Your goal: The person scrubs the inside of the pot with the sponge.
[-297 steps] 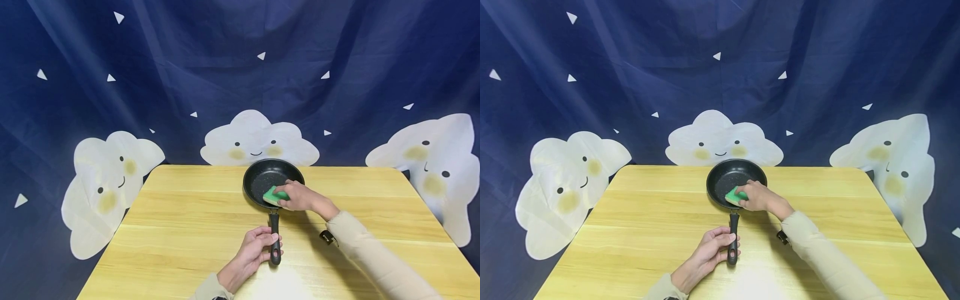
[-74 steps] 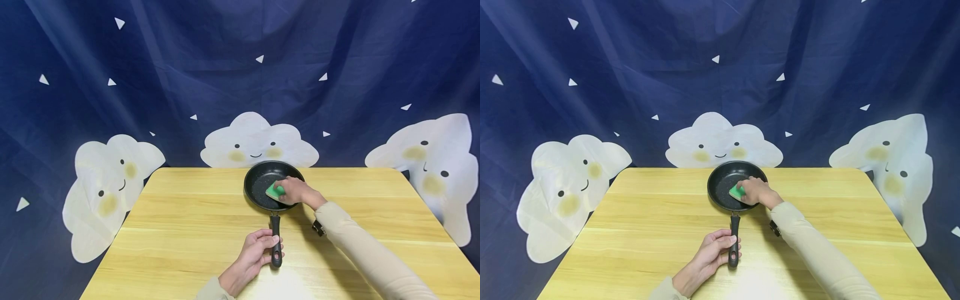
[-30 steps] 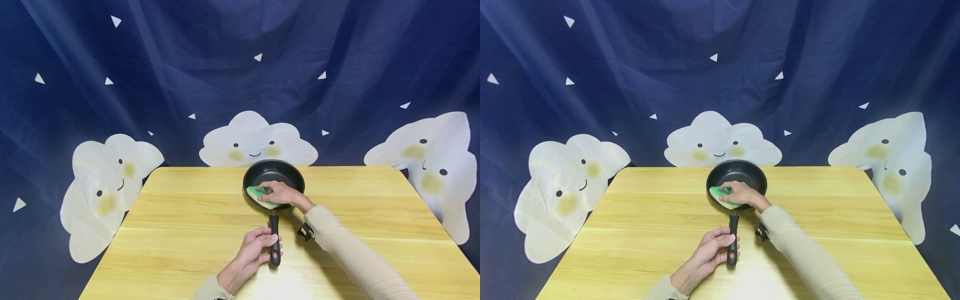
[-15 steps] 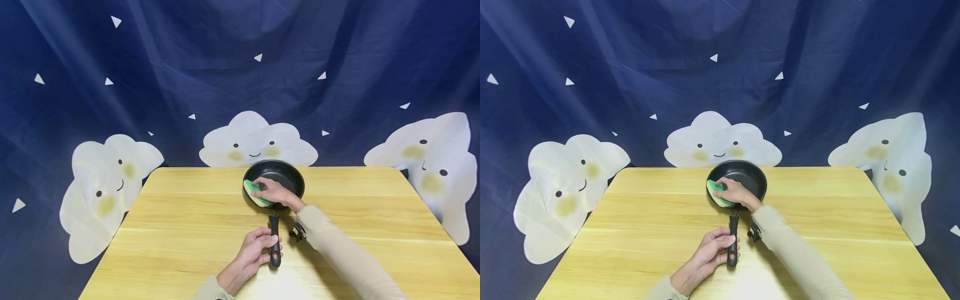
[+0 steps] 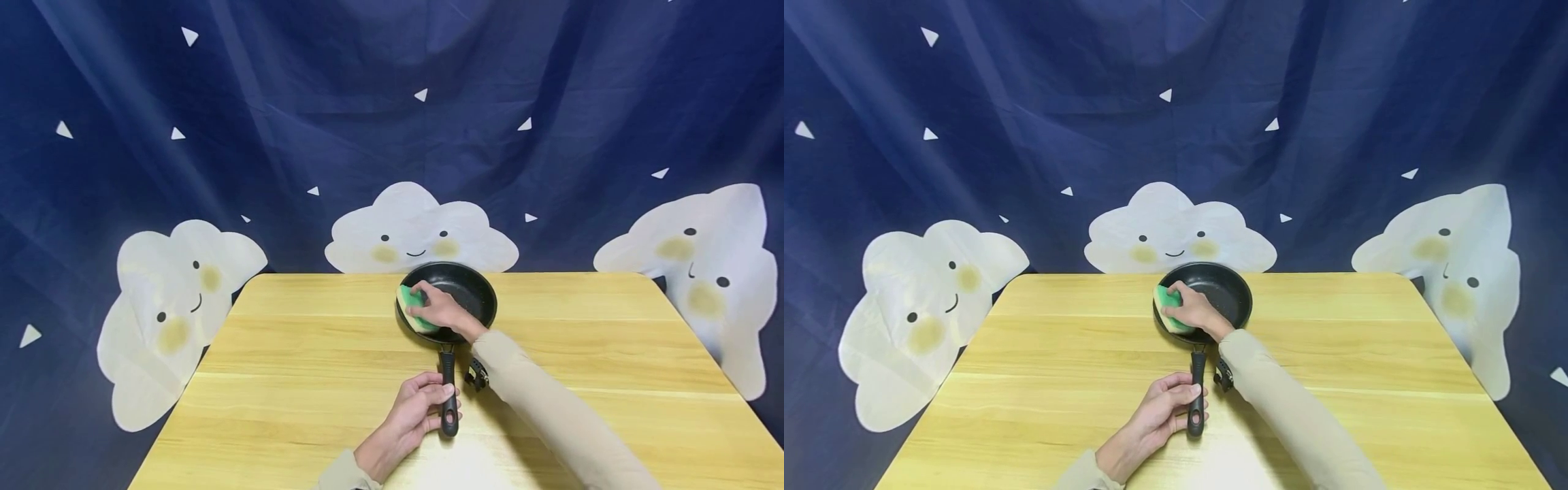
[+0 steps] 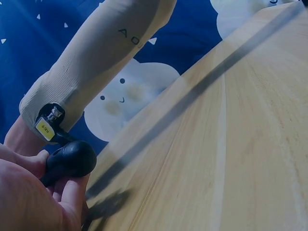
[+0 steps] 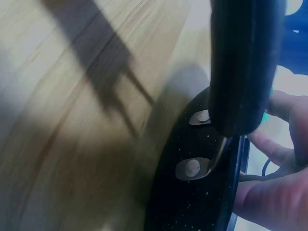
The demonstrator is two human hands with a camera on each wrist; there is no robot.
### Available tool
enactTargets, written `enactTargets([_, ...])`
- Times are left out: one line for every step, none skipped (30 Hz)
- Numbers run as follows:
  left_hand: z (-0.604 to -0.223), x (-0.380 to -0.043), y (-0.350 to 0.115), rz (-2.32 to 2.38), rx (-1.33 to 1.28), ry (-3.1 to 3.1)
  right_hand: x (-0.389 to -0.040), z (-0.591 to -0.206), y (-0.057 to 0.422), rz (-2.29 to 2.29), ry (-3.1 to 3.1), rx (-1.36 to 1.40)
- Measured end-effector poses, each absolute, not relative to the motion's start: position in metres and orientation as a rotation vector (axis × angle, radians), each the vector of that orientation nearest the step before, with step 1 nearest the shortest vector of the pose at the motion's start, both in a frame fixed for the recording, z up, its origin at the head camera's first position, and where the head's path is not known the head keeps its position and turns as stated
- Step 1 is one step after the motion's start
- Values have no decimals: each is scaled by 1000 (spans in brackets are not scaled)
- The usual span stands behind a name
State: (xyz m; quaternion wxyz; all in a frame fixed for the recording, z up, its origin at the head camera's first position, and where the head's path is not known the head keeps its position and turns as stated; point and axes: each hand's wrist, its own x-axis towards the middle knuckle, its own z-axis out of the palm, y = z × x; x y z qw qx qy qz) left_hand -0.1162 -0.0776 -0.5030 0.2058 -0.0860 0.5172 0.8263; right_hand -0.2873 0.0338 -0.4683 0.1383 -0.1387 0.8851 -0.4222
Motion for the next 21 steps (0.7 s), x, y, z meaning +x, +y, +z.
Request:
enactTargets([-503,-116,-77,2304,-238,1438,-288,-468,33,-1218,2573,-403])
enactTargets([-503,-117,-77,2304,-236,1435,-288,-468,32,-1216,2590,-405])
enactTargets([-503,-117,-77,2304,-235,1435,-289,-469,31,-1210,2607,-410])
enactTargets([-503,-116,-78,2304,-236,1436,-289,-470,30,-1198,2625,-417])
enactTargets([-503,-115,-78,2302,-238,1437,-289,-471,29,-1190,2643,-424])
enactTargets([-503,-115,-79,2301,-240,1435,-289,-472,28,-1177,2664,-425])
enactTargets([-503,-115,-79,2299,-240,1432,-290,-474,28,-1166,2685,-424])
enactTargets([-504,-114,-79,2293,-242,1432,-290,-476,27,-1155,2700,-422])
enactTargets([-504,-113,-80,2289,-244,1430,-290,-477,26,-1138,2716,-423])
enactTargets([-504,-113,-80,2288,-244,1425,-290,-478,26,-1126,2734,-415])
enactTargets([-504,-113,-80,2287,-243,1422,-291,-479,25,-1119,2752,-406])
enactTargets([-504,-113,-80,2287,-241,1419,-291,-479,24,-1107,2770,-401])
enactTargets([-504,-113,-80,2287,-241,1420,-292,-479,24,-1093,2787,-404])
enactTargets([-504,-114,-79,2287,-241,1421,-293,-479,23,-1079,2802,-410])
enactTargets([-504,-114,-79,2289,-242,1421,-294,-479,23,-1060,2818,-418])
enactTargets([-504,-114,-79,2291,-242,1423,-295,-478,22,-1048,2829,-425])
enactTargets([-504,-114,-79,2292,-243,1426,-296,-477,22,-1033,2840,-435])
enactTargets([-503,-114,-79,2293,-243,1426,-297,-477,21,-1015,2853,-446])
enactTargets([-503,-115,-79,2295,-243,1426,-298,-476,21,-1002,2862,-449])
enactTargets([-503,-115,-79,2296,-242,1426,-299,-475,21,-992,2870,-447])
enactTargets([-503,-115,-78,2299,-241,1426,-300,-475,21,-983,2880,-439])
